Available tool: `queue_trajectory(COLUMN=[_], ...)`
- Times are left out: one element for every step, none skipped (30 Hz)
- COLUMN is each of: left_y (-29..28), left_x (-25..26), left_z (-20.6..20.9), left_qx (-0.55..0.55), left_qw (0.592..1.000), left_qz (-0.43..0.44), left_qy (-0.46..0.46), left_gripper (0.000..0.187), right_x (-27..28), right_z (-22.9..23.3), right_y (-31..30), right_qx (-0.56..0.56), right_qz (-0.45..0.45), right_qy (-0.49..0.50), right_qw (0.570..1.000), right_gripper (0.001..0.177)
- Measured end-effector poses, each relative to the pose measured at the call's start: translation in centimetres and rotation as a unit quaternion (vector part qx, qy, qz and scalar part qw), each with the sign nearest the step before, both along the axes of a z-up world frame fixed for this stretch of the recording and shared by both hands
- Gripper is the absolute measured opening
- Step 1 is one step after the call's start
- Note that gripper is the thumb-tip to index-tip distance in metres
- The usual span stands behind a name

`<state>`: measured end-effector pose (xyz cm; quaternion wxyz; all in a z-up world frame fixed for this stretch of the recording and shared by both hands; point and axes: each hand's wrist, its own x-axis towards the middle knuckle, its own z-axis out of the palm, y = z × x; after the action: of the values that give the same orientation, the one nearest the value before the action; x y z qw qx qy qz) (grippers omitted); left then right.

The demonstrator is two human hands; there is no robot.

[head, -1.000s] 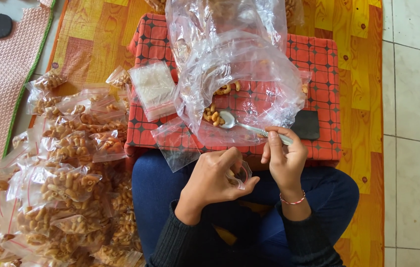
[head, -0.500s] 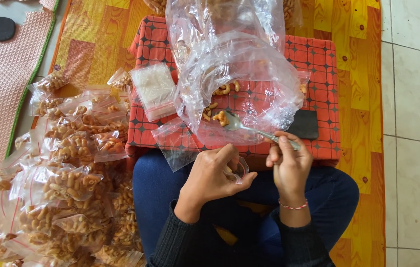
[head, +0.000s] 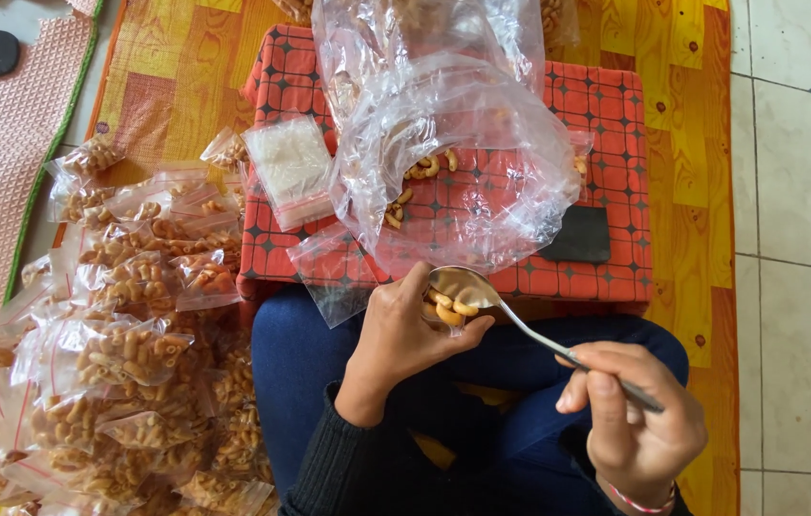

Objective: A person is manually portioning fried snacks from a large bulk bag into small individual zip-lock bags using a spoon.

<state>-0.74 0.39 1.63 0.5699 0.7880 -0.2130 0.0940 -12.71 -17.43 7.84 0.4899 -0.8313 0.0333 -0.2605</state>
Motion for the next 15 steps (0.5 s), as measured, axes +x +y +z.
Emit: queue_trajectory(left_y=[-0.1, -0.1, -0.1, -0.2, -0.2, -0.2, -0.1, 0.0, 0.0, 0.0, 0.1, 0.1, 0.2, 0.1, 0.1], left_x=[0.0, 0.0, 0.0, 0.0, 0.1, 0.2, 0.1, 0.0, -0.1, -0.1, 0.0, 0.0, -0.1, -0.1, -0.1], left_z=[-0.2, -0.4, -0.5, -0.5, -0.4, -0.4, -0.5, -0.6, -0.7, -0.7, -0.6, -0.6, -0.3, -0.1, 0.2], left_qx=[0.000, -0.002, -0.004, -0.005, -0.002, 0.000, -0.001, -0.022, -0.043, -0.043, -0.050, -0.058, -0.057, -0.055, -0.054], left_qw=[1.000, 1.000, 1.000, 1.000, 1.000, 0.999, 0.999, 1.000, 0.999, 0.999, 0.998, 0.998, 0.998, 0.998, 0.998], left_qz=[0.000, 0.002, 0.003, 0.003, 0.009, 0.015, 0.016, -0.001, -0.020, -0.021, -0.023, -0.026, -0.023, -0.009, 0.004], left_qy=[0.000, 0.001, 0.001, 0.001, -0.014, -0.030, -0.029, -0.009, 0.011, 0.012, 0.019, 0.025, 0.025, 0.006, -0.013], left_gripper=[0.047, 0.048, 0.049, 0.049, 0.049, 0.050, 0.050, 0.049, 0.048, 0.048, 0.048, 0.048, 0.048, 0.046, 0.045], right_x=[-0.3, -0.5, -0.7, -1.2, -1.6, -2.0, -1.8, -1.5, -1.3, -1.2, -1.1, -0.9, -1.1, -1.3, -1.6], right_z=[0.1, 0.3, 0.4, 0.5, 0.6, 0.7, 0.9, 1.0, 1.1, 1.1, 1.2, 1.2, 1.1, 1.1, 1.1], right_y=[0.0, 0.1, 0.2, 0.0, -0.2, -0.4, -0.2, 0.0, 0.1, 0.3, 0.5, 0.7, 0.5, 0.2, 0.0], right_qx=[0.000, -0.013, -0.026, -0.027, -0.040, -0.053, -0.054, -0.099, -0.143, -0.144, -0.146, -0.148, -0.147, -0.120, -0.093], right_qz=[0.000, -0.007, -0.013, -0.013, -0.012, -0.010, -0.010, 0.024, 0.056, 0.055, 0.050, 0.045, 0.048, 0.039, 0.029], right_qy=[0.000, -0.011, -0.023, -0.023, -0.024, -0.025, -0.024, -0.013, -0.002, -0.001, -0.009, -0.018, -0.018, -0.031, -0.044], right_qw=[1.000, 1.000, 0.999, 0.999, 0.999, 0.998, 0.998, 0.995, 0.988, 0.988, 0.988, 0.988, 0.988, 0.992, 0.994], right_gripper=[0.012, 0.012, 0.011, 0.011, 0.010, 0.010, 0.010, 0.010, 0.011, 0.011, 0.010, 0.010, 0.010, 0.010, 0.010])
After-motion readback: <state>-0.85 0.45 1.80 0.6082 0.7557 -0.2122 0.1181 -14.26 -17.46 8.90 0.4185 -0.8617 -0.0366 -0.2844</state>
